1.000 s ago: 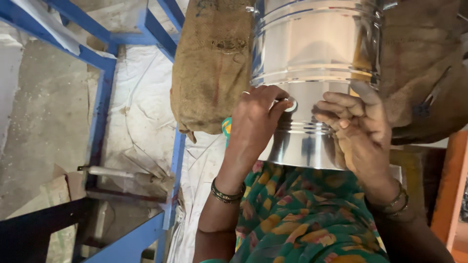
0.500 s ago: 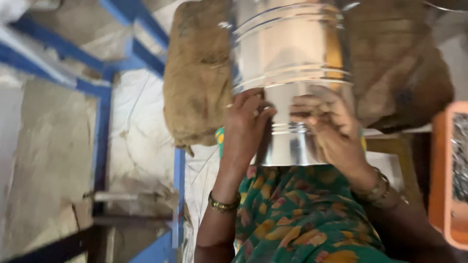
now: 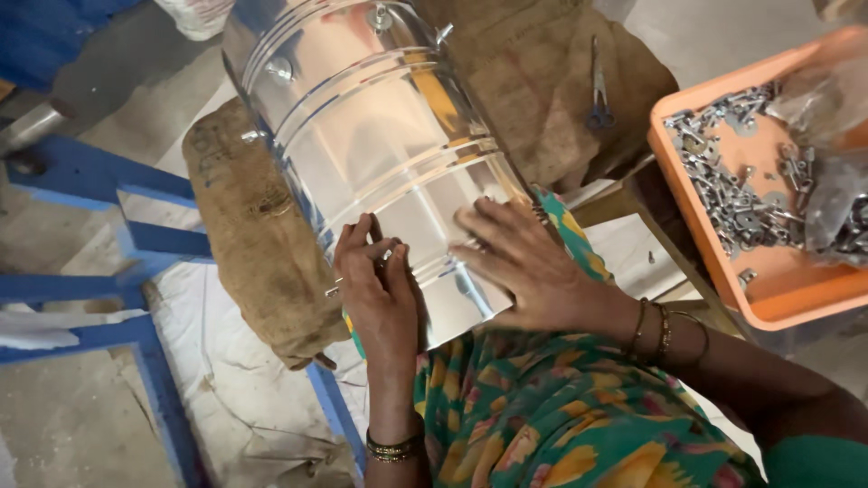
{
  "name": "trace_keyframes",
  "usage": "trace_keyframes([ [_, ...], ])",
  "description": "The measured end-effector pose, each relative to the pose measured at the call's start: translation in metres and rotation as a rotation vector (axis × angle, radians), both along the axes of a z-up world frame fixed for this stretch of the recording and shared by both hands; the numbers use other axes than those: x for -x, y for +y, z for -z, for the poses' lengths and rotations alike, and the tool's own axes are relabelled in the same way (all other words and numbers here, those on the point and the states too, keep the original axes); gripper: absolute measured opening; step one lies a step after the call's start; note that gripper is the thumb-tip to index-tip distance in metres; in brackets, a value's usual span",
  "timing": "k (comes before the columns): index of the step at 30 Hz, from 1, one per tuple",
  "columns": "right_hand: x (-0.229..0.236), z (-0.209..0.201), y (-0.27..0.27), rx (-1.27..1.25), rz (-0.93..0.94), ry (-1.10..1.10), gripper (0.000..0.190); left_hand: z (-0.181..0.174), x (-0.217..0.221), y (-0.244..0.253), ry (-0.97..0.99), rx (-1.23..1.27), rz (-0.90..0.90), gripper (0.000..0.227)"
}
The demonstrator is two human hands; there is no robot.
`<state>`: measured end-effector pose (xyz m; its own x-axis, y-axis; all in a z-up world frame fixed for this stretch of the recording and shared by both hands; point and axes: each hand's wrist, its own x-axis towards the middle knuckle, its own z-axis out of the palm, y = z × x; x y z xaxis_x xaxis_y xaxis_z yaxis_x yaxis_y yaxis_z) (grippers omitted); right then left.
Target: The person attaches small metal fasteners to a cylindrical stainless steel container. They pick fasteners from a nearby orange bin, insert them into pre-drilled holes on the container, and tighten them by hand. The container rests on burlap sacks on the floor.
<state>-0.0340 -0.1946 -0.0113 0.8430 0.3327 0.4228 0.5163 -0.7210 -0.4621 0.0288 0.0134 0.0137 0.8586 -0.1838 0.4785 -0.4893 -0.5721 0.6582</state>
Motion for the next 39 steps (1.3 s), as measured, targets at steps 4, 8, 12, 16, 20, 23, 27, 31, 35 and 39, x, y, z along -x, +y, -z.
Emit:
trace_keyframes([
  [4,0.008,0.018,-0.005,-0.021,0.159,0.084,0.074,-0.007,0.001,-0.008,-0.029,-0.036,-0.006,0.014],
  [8,0.016,0.036,-0.007,-0.119,0.154,-0.07,0.059,-0.016,0.002,-0.013,-0.015,-0.067,0.006,0.013],
  [12,0.021,0.048,-0.004,-0.255,0.164,-0.124,0.045,-0.022,0.001,-0.023,-0.012,-0.091,0.046,0.011],
  [16,0.025,0.052,-0.008,-0.276,0.137,-0.08,0.045,-0.028,0.002,-0.029,-0.05,-0.132,0.074,0.013],
  [20,0.022,0.055,-0.016,-0.247,0.101,-0.046,0.044,-0.028,0.011,-0.033,-0.024,-0.138,0.028,0.013],
  [23,0.017,0.056,-0.022,-0.208,0.074,-0.025,0.045,-0.025,0.016,-0.032,-0.008,-0.15,0.004,0.013],
  [27,0.011,0.056,-0.031,-0.161,0.019,-0.021,0.048,-0.025,0.013,-0.03,0.001,-0.206,0.017,0.014],
  [31,0.008,0.06,-0.046,-0.12,0.05,-0.032,0.051,-0.028,0.001,-0.034,-0.04,-0.221,0.112,0.016],
  [35,0.004,0.066,-0.058,-0.148,0.099,-0.05,0.05,-0.028,0.005,-0.049,-0.004,-0.212,0.138,0.014],
  [39,0.002,0.068,-0.069,-0.191,0.206,0.031,0.051,-0.026,0.001,-0.064,-0.016,-0.226,0.144,0.014],
])
